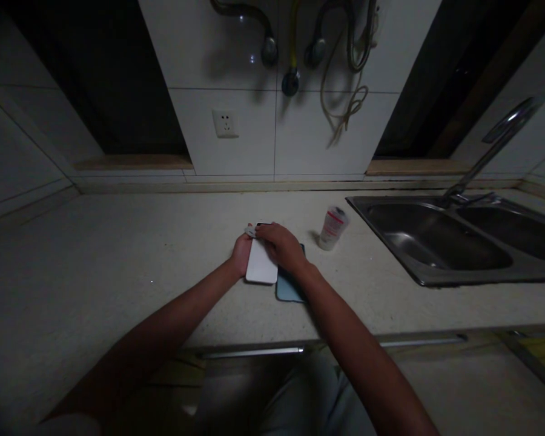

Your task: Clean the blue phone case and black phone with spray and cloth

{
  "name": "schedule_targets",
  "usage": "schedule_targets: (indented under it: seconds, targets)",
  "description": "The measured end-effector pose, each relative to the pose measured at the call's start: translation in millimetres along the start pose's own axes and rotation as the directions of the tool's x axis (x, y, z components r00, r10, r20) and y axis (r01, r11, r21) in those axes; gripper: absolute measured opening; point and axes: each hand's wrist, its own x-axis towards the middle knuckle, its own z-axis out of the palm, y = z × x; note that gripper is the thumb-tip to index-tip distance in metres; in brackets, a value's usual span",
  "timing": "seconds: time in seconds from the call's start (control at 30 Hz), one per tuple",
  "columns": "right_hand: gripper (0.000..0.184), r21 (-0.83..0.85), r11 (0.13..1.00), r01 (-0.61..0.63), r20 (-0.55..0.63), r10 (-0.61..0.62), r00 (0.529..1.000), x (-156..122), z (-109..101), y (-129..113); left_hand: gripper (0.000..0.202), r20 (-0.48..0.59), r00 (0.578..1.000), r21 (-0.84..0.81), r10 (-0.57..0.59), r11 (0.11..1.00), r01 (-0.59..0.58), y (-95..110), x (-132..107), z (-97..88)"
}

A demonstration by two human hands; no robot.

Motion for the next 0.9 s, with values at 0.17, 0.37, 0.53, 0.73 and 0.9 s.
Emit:
schedule_targets:
  seconds: [0.17, 0.37, 0.53, 0.73, 0.9]
  targets:
    - [0.029, -0.101, 0.991, -0.091, -0.095, 0.081, 0.992, -1.2, -5.6, 7.5, 0.05, 0.031, 0.999, 0.011, -0.018, 1.0, 0.018, 0.0, -1.4, -1.2]
    - [0.023, -0.21, 0.951, -0.229, -0.167, 0.195, 0.966, -1.0, -16.3, 5.2, 0.063, 0.035, 0.999, 0.014, -0.025, 1.0, 0.024, -0.4, -7.9, 1.6]
    - [0.021, -0.224, 0.94, -0.257, -0.133, 0.232, 0.964, 0.6, -17.5, -0.6, 0.06, 0.003, 1.0, -0.02, -0.007, 1.0, 0.007, -0.6, -7.4, 1.6]
    - [0.016, -0.183, 0.968, -0.173, 0.053, 0.185, 0.981, 2.0, -16.0, -8.8, 0.061, -0.041, 0.996, -0.099, 0.077, 0.992, -0.081, 2.1, -3.2, -2.9]
    - [0.014, -0.022, 0.999, -0.038, 0.251, 0.042, 0.967, 3.7, -15.7, -18.2, 0.074, -0.034, 0.973, -0.173, 0.228, 0.958, -0.231, 6.3, 2.7, -8.0]
